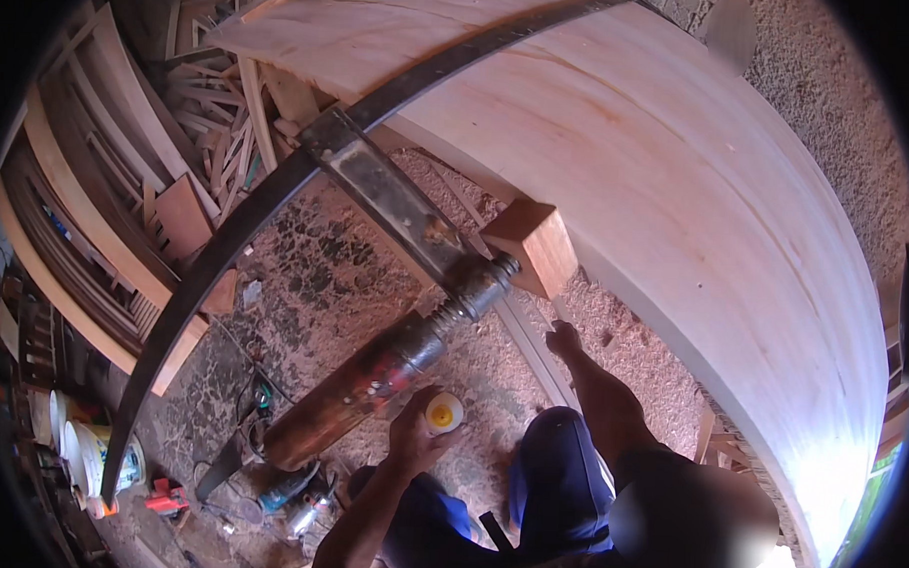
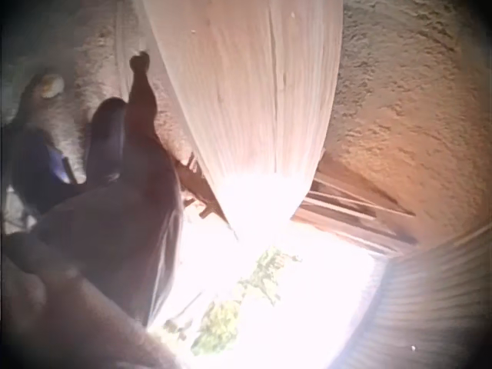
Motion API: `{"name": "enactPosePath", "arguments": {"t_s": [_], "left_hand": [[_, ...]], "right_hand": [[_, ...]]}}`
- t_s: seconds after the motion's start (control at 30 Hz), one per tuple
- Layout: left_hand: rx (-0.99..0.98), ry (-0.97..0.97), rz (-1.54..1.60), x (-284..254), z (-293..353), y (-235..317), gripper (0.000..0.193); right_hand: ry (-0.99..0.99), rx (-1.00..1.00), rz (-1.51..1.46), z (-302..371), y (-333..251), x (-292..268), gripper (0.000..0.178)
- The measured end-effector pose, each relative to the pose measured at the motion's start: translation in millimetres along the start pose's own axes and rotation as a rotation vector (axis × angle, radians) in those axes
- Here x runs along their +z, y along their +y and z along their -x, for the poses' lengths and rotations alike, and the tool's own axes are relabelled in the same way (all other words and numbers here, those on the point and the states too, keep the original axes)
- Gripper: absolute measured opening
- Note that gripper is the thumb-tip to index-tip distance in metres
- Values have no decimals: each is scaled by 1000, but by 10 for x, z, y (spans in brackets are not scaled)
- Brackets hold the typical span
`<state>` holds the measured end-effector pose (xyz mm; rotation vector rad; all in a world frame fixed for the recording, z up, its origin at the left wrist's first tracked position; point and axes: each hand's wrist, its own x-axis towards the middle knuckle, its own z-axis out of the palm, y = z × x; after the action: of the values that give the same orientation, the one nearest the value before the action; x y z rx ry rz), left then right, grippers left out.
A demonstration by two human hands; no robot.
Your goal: The person walks through a cluttered workshop carrying a bottle of glue and a piece of paper. They place the glue on a workbench and then pick up a hammer. The person proceeds to assemble a wooden structure by positioning small wooden blocks and striking them with the hammer to secure them in place.
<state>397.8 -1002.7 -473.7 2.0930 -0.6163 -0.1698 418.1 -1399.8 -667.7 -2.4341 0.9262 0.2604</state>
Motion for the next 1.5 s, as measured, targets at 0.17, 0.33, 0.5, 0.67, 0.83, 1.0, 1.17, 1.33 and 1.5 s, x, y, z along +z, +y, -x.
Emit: {"name": "enactPosePath", "arguments": {"t_s": [0.17,0.33,0.5,0.67,0.83,1.0,1.17,1.33,1.5], "left_hand": [[-97,41,116,-1,-123,-232,61],[-151,-37,107,-50,14,-198,59],[-310,-58,51,-86,127,-30,69],[-302,-123,1,-81,35,137,68],[-233,-127,8,-36,21,107,67],[-223,-150,-13,44,-38,9,72],[-217,-152,-43,80,-76,-61,70],[-211,-139,-31,104,-135,-78,69],[-128,-126,13,252,-266,-131,68]], "right_hand": [[142,62,-18,-765,227,15,49],[152,-7,4,-1611,587,44,59],[163,-163,211,-2314,835,170,65],[13,-234,388,-2784,860,215,64],[26,-309,429,-3082,1031,453,42],[225,-800,754,-3278,1322,849,21],[145,-338,472,-3131,1175,711,17],[257,-257,391,-2781,1020,484,19],[465,-174,218,-2324,949,432,25]]}}
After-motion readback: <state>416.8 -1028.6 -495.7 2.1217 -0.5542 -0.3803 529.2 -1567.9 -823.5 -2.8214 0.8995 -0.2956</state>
